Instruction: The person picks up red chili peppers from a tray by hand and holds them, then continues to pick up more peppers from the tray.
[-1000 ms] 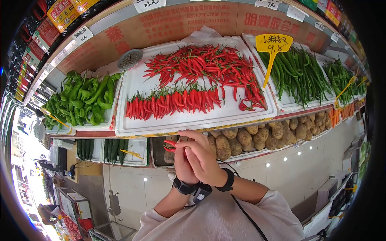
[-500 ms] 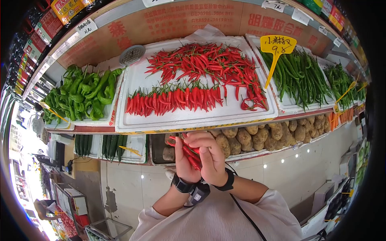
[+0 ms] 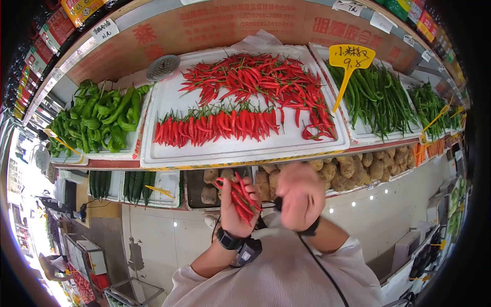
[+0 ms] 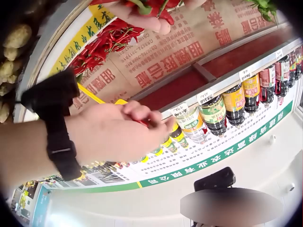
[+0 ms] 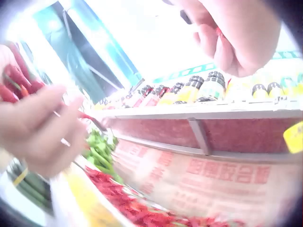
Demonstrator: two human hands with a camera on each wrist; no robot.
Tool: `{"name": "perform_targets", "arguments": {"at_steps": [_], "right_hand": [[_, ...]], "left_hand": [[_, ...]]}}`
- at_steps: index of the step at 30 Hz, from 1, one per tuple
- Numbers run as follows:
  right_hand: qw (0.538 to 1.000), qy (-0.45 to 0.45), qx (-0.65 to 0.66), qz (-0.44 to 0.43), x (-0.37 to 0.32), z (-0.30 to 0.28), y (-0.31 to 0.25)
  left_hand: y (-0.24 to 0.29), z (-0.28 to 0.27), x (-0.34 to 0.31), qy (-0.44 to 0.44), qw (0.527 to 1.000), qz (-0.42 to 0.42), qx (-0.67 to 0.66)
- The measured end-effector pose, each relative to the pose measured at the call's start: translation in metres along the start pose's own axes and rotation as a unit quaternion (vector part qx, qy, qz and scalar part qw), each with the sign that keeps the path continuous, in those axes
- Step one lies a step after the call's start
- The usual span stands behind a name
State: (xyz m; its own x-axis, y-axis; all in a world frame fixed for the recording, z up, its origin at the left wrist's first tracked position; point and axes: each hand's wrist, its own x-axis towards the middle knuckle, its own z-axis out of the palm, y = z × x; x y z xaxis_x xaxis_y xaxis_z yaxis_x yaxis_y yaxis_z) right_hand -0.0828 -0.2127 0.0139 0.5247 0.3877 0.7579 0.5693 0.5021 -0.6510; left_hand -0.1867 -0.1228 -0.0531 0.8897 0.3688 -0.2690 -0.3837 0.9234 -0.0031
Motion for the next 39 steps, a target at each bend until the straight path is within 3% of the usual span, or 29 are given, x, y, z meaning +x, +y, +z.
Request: {"name": "perform_targets", "arguments": {"at_steps": [1,5,6,8,9,11,18,23,25,26,28,29,31,33,35,39], "right_hand": [[0.986,-0.079,-0.138,0.044,0.017,-0.017,-0.006],[0.873,-0.230,-0.413,0.118,0.073,-0.058,0.043],[0.873,-0.228,-0.416,0.115,0.079,-0.068,0.061],[0.806,-0.350,-0.476,0.038,0.085,-0.083,0.095],[0.806,-0.347,-0.478,0.036,0.085,-0.087,0.111],[0.754,-0.430,-0.497,-0.007,0.085,-0.091,0.137],[0.671,-0.507,-0.535,-0.085,0.090,-0.082,0.142],[0.704,-0.509,-0.487,-0.086,0.099,-0.086,0.134],[0.826,-0.421,-0.369,0.067,0.104,-0.084,0.124],[0.825,-0.421,-0.369,0.069,0.104,-0.083,0.125],[0.858,-0.322,-0.310,0.252,0.104,-0.083,0.131],[0.859,-0.318,-0.311,0.254,0.104,-0.083,0.134],[0.829,-0.317,-0.299,0.351,0.106,-0.081,0.141],[0.831,-0.306,-0.307,0.349,0.109,-0.076,0.143],[0.791,-0.312,-0.356,0.389,0.112,-0.072,0.147],[0.786,-0.314,-0.417,0.331,0.104,-0.070,0.158]], "left_hand": [[0.004,-0.001,-0.003,0.002,0.999,-0.014,-0.050],[0.021,-0.020,-0.018,0.004,0.998,0.006,-0.057],[0.022,-0.021,-0.022,0.012,0.999,0.011,-0.051],[0.022,-0.025,-0.027,0.015,0.999,0.008,-0.041],[0.023,-0.026,-0.029,0.021,0.999,0.008,-0.030],[0.023,-0.023,-0.032,0.023,0.999,0.011,-0.026],[0.033,-0.023,-0.037,0.027,0.998,0.064,-0.014],[0.039,-0.027,-0.035,0.020,0.997,0.074,-0.026],[0.042,-0.028,-0.035,0.022,0.996,0.077,-0.025],[0.042,-0.029,-0.034,0.026,0.996,0.078,-0.020],[0.042,-0.028,-0.032,0.027,0.997,0.072,-0.023],[0.042,-0.028,-0.031,0.028,0.997,0.068,-0.025],[0.041,-0.027,-0.031,0.028,0.997,0.065,-0.023],[0.041,-0.027,-0.030,0.027,0.997,0.064,-0.021],[0.042,-0.027,-0.030,0.022,0.998,0.063,-0.021],[0.047,-0.027,-0.033,0.021,0.997,0.058,-0.042]]}}
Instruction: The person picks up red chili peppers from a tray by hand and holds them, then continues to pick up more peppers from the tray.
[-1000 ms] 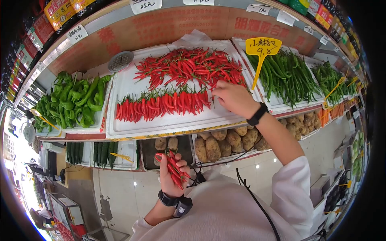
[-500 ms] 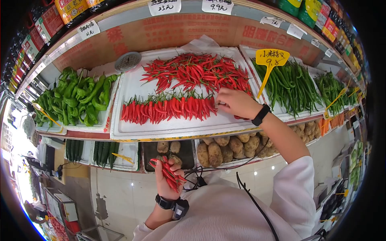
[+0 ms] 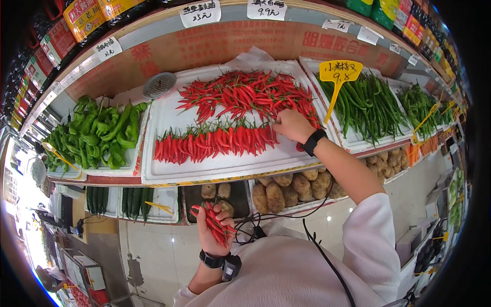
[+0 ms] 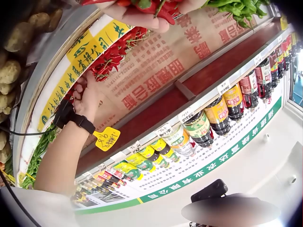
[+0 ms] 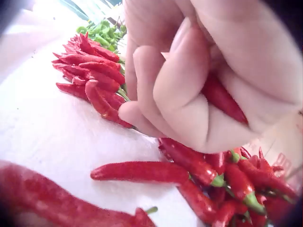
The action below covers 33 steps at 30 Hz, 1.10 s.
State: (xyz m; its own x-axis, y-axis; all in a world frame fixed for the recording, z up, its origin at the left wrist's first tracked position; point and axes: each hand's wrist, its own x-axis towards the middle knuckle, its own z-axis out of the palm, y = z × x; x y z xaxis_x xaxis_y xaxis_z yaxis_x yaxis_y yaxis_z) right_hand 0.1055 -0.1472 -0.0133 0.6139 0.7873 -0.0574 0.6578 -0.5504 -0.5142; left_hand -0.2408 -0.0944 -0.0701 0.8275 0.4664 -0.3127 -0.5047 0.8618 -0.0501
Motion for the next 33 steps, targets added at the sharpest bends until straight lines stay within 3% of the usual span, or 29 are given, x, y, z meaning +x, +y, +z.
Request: {"name": "perform_targets", "arguments": {"at_steps": [3,6,8,12,17,21,23,27,29,33], "right_hand": [[0.997,0.054,-0.046,-0.037,-0.002,0.007,0.007],[0.995,0.072,0.036,-0.064,-0.007,0.005,0.008],[0.996,0.006,0.085,-0.023,-0.013,-0.004,0.003],[0.993,-0.028,0.118,-0.014,-0.023,-0.009,-0.008],[0.994,0.067,0.046,-0.077,-0.015,0.006,0.001],[0.994,0.080,0.013,-0.068,-0.006,0.010,0.002],[0.988,0.096,-0.041,-0.112,-0.004,0.010,0.001],[0.991,0.099,-0.013,-0.086,-0.005,0.012,-0.008],[0.981,0.152,-0.086,-0.087,-0.001,0.016,0.001],[0.946,0.143,-0.240,-0.165,-0.007,0.010,0.003]], "left_hand": [[0.002,-0.001,-0.003,-0.002,1.000,0.010,0.000],[0.002,-0.003,-0.005,0.005,1.000,0.018,0.007],[0.001,-0.002,-0.006,0.006,1.000,0.025,0.017],[0.000,-0.006,-0.005,0.007,1.000,0.017,0.017],[-0.003,-0.005,-0.005,0.013,1.000,0.011,0.023],[-0.004,-0.006,-0.005,0.005,0.999,0.012,0.031],[-0.004,-0.006,-0.006,0.000,1.000,0.006,0.028],[-0.003,-0.004,-0.009,-0.004,1.000,0.010,0.024],[-0.002,-0.002,-0.011,0.001,1.000,0.015,0.020],[-0.001,-0.006,-0.013,0.016,0.999,0.025,0.025]]}}
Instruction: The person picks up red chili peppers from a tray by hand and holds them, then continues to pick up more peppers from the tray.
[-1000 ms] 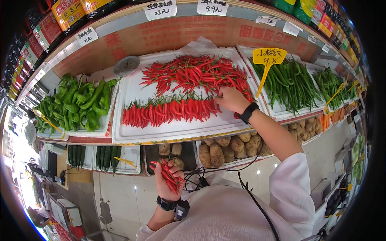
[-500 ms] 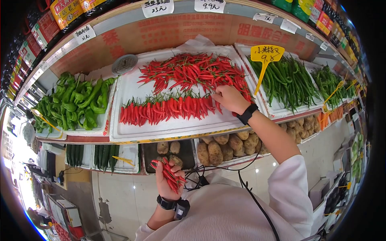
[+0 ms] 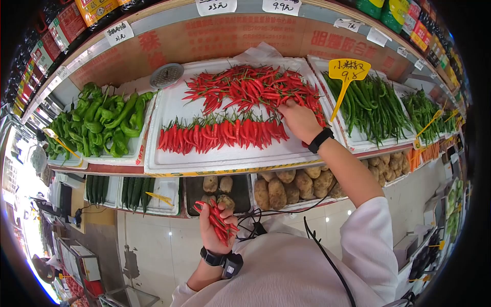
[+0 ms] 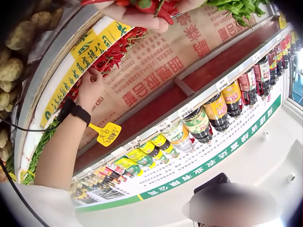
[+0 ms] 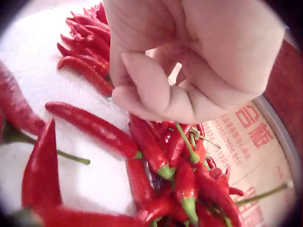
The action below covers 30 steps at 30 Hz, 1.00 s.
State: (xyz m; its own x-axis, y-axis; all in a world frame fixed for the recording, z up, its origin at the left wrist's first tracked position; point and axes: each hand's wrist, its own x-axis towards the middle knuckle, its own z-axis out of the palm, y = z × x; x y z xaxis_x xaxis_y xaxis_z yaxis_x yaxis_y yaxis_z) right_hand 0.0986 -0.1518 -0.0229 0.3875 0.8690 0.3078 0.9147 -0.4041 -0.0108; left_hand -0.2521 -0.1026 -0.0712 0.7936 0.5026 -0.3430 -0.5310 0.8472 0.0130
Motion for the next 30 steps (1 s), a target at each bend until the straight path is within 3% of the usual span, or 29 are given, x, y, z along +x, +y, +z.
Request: {"name": "perform_targets", "arguments": {"at_steps": [4,7,9,13,15,17,18,20,23,30], "right_hand": [[0.998,-0.045,-0.042,-0.015,0.001,0.003,0.001],[0.999,0.023,-0.023,0.023,0.001,-0.004,0.000],[0.994,0.079,0.058,0.054,0.004,-0.008,0.006],[0.972,0.184,0.142,0.012,0.003,-0.029,0.005],[0.972,0.176,0.155,0.011,-0.004,-0.043,-0.003],[0.980,0.123,0.103,-0.117,-0.009,-0.051,-0.007],[0.980,0.123,0.103,-0.117,-0.010,-0.053,-0.007],[0.969,0.045,-0.053,-0.236,-0.015,-0.055,-0.006],[0.948,0.056,-0.089,-0.301,-0.016,-0.047,-0.008],[0.960,-0.004,-0.072,-0.271,-0.019,-0.025,-0.001]], "left_hand": [[-0.001,-0.002,0.002,-0.007,1.000,-0.008,0.001],[0.000,-0.002,0.001,-0.009,1.000,-0.008,0.001],[0.000,-0.002,0.000,-0.007,1.000,-0.008,-0.001],[-0.002,-0.001,-0.001,-0.011,1.000,-0.003,0.005],[-0.002,-0.002,-0.001,-0.009,1.000,-0.004,0.006],[-0.002,-0.002,-0.001,-0.012,1.000,-0.009,0.004],[-0.002,-0.002,-0.001,-0.012,1.000,-0.009,0.004],[-0.003,-0.002,-0.003,-0.010,1.000,-0.016,-0.005],[-0.004,-0.004,-0.003,-0.023,1.000,-0.014,0.000],[-0.004,-0.004,-0.007,-0.028,1.000,-0.012,-0.004]]}}
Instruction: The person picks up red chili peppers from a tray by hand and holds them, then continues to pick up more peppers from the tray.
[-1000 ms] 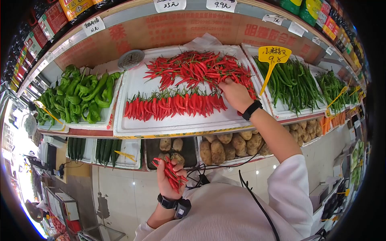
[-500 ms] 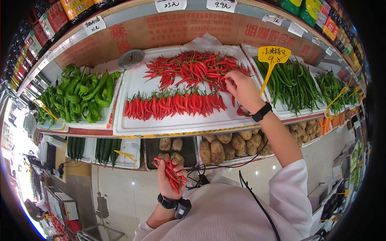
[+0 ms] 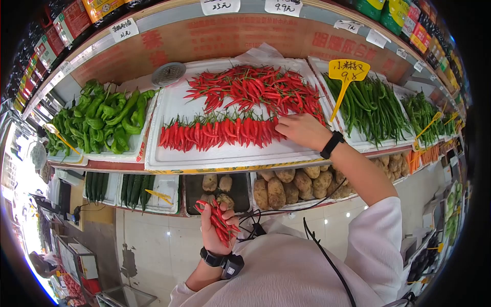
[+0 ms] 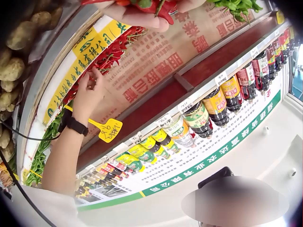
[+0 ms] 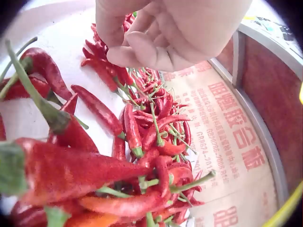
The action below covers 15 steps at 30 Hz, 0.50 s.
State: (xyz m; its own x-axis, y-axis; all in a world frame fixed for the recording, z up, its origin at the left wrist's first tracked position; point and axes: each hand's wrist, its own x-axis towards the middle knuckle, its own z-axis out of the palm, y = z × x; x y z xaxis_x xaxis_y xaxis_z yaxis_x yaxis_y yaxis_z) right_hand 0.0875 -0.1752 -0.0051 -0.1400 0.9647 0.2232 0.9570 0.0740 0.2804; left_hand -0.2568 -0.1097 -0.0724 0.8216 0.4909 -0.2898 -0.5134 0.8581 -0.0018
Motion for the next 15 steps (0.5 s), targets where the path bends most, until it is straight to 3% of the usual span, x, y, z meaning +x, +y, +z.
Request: {"name": "perform_targets", "arguments": {"at_steps": [5,8,9,11,12,13,14,15], "right_hand": [[0.997,-0.015,0.055,0.052,-0.007,-0.007,0.000],[0.960,0.104,0.235,0.109,-0.003,-0.024,-0.025],[0.945,0.052,0.298,0.124,-0.001,-0.038,-0.041],[0.908,0.033,0.408,0.088,0.001,-0.056,-0.080],[0.895,-0.020,0.441,0.071,0.002,-0.070,-0.097],[0.899,0.004,0.438,0.023,0.004,-0.068,-0.115],[0.905,-0.052,0.423,0.014,0.000,-0.078,-0.128],[0.896,-0.050,0.440,-0.005,-0.002,-0.077,-0.138]], "left_hand": [[0.001,-0.001,-0.004,0.017,1.000,0.007,0.003],[-0.001,0.003,-0.005,0.016,0.998,-0.009,0.066],[-0.002,0.004,-0.004,0.015,0.998,-0.008,0.065],[-0.005,0.004,-0.003,0.026,0.985,-0.050,0.161],[-0.007,0.002,-0.002,-0.004,0.982,-0.067,0.176],[-0.009,0.002,-0.002,-0.005,0.982,-0.070,0.177],[-0.012,0.003,-0.002,-0.014,0.971,-0.081,0.224],[-0.015,0.005,-0.002,-0.025,0.958,-0.092,0.270]]}}
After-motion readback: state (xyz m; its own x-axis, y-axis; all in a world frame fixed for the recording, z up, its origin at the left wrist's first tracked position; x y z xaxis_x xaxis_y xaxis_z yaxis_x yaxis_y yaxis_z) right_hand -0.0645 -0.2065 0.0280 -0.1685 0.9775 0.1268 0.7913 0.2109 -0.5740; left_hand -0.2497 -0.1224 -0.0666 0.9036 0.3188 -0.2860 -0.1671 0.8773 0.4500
